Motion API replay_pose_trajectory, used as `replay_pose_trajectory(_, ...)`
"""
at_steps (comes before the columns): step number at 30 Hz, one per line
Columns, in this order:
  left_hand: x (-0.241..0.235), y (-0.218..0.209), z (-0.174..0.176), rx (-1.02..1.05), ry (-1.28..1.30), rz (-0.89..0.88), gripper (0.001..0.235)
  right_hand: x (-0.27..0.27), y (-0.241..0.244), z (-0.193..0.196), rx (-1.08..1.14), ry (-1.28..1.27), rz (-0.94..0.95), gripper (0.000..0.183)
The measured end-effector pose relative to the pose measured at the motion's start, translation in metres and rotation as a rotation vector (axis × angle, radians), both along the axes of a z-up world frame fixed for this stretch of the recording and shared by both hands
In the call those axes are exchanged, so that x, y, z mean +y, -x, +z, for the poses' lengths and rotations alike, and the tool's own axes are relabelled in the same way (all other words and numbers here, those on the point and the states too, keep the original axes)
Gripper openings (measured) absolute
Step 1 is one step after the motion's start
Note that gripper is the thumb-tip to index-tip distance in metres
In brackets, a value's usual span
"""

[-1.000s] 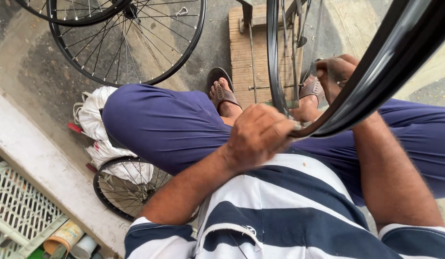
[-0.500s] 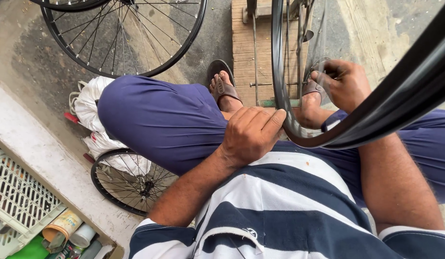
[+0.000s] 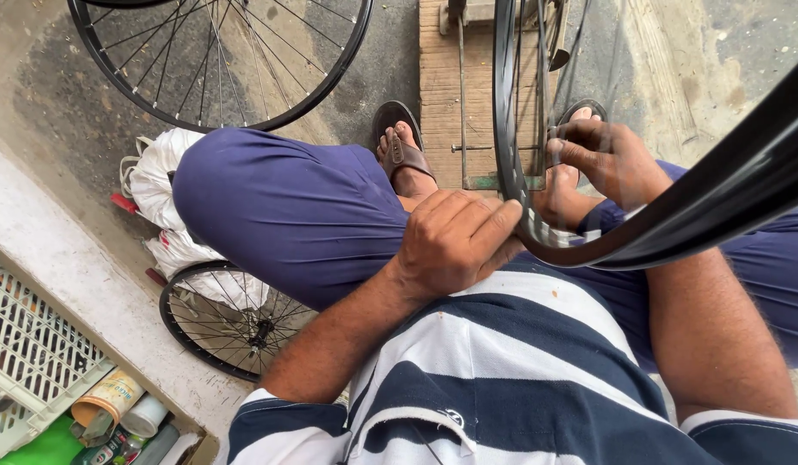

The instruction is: The person sits on the ground and uses a spoke wrench to tighten the nipples on a bicycle wheel mounted on a truing stand. The person rotates the wheel to access different spokes and continues the adjustment process.

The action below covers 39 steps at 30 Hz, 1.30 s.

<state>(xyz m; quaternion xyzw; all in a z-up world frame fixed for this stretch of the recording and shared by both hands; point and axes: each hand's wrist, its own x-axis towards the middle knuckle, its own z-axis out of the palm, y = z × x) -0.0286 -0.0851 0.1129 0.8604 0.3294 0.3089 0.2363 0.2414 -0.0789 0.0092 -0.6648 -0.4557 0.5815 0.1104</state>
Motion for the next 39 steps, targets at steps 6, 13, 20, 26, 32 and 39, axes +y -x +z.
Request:
replay_pose_trajectory(6, 0.013, 0.000, 0.048, -0.224, 0.027, -0.020, 0.045, -0.008, -0.009, -0.021, 0.212, 0.028, -0.097, 0.031)
replay_pose_trajectory(13, 0.002, 0.003, -0.020, 0.125, 0.041, -0.010, 0.023, -0.002, -0.001, -0.015, 0.037, 0.147, -0.113, 0.034)
replay_pose_trajectory(20, -0.011, 0.000, -0.033, 0.191, 0.030, 0.043, 0.025, 0.001, 0.005, -0.001, 0.017, 0.211, -0.132, 0.032)
replay_pose_trajectory(26, -0.011, -0.002, -0.027, 0.119, 0.007, 0.054, 0.023, -0.002, 0.000, -0.004, 0.101, 0.217, -0.151, 0.030)
replay_pose_trajectory(32, -0.013, -0.003, -0.029, 0.117, 0.015, 0.044, 0.023, -0.008, -0.013, -0.033, 0.236, 0.107, -0.116, 0.030)
replay_pose_trajectory(39, -0.012, -0.003, -0.030, 0.100, 0.015, 0.046, 0.024, -0.005, -0.006, -0.019, 0.216, 0.107, -0.132, 0.033)
